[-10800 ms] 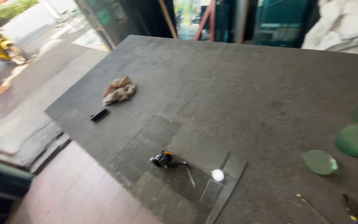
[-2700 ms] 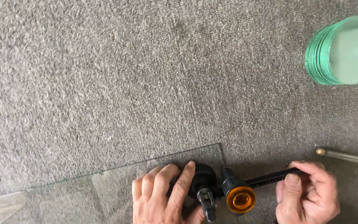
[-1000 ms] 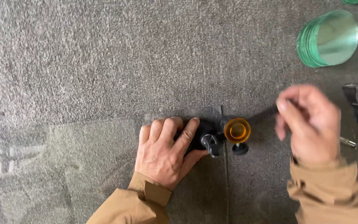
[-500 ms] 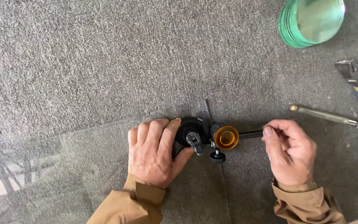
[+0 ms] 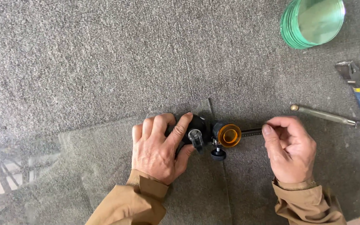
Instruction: Measuring and cutting a circular shape into a glass pane using a circular glass cutter
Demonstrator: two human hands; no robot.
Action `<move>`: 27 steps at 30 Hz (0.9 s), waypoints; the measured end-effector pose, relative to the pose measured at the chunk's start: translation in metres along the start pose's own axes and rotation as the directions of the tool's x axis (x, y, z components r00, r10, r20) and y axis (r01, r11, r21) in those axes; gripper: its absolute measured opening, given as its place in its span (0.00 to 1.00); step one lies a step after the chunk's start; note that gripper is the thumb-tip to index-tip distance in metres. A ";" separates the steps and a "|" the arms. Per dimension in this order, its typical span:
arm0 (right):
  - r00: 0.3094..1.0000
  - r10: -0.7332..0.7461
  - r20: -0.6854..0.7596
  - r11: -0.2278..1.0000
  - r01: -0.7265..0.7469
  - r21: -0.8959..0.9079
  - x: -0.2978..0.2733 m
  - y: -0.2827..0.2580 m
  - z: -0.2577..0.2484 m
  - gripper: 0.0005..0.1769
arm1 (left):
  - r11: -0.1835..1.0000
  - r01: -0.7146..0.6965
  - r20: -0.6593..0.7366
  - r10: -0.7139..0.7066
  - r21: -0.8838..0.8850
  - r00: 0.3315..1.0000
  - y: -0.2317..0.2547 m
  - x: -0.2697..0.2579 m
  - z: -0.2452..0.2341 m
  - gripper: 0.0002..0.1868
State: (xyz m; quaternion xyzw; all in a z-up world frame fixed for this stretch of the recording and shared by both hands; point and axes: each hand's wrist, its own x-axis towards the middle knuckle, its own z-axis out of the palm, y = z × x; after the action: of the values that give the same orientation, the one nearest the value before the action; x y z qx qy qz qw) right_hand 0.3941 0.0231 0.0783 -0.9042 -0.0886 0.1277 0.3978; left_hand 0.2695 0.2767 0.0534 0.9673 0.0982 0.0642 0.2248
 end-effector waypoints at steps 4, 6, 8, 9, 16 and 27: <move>0.907 -0.402 -0.124 0.901 0.368 -0.231 -0.009 -0.037 -0.003 0.09 | 1.000 -0.006 -0.010 0.006 -0.018 1.000 -0.001 0.000 -0.002 0.34; 0.831 -0.544 -0.119 0.813 0.486 -0.322 -0.009 -0.058 -0.003 0.10 | 0.999 -0.017 -0.019 0.017 -0.031 1.000 -0.002 0.001 -0.001 0.34; 0.686 -0.723 0.086 0.627 0.703 -0.335 -0.004 -0.079 0.001 0.11 | 1.000 -0.012 -0.002 0.012 -0.005 1.000 -0.002 0.001 0.000 0.34; 0.686 -0.723 0.088 0.626 0.703 -0.338 0.000 -0.086 0.006 0.11 | 1.000 -0.011 -0.003 0.011 -0.009 1.000 0.000 0.001 0.001 0.34; 0.380 -0.892 0.246 0.326 0.916 -0.236 0.023 -0.098 0.038 0.18 | 0.999 -0.019 -0.048 0.018 -0.036 0.999 -0.004 -0.001 0.006 0.34; 0.303 -0.922 0.242 0.250 0.942 -0.224 0.025 -0.100 0.046 0.18 | 0.998 -0.047 -0.103 0.041 -0.050 0.994 -0.004 -0.001 0.007 0.32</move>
State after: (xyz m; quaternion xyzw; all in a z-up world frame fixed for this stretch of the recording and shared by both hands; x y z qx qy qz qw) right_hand 0.3988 0.1281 0.1185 -0.7238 -0.6363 -0.1208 0.2381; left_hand 0.2694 0.2775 0.0452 0.9585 0.0865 0.1212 0.2431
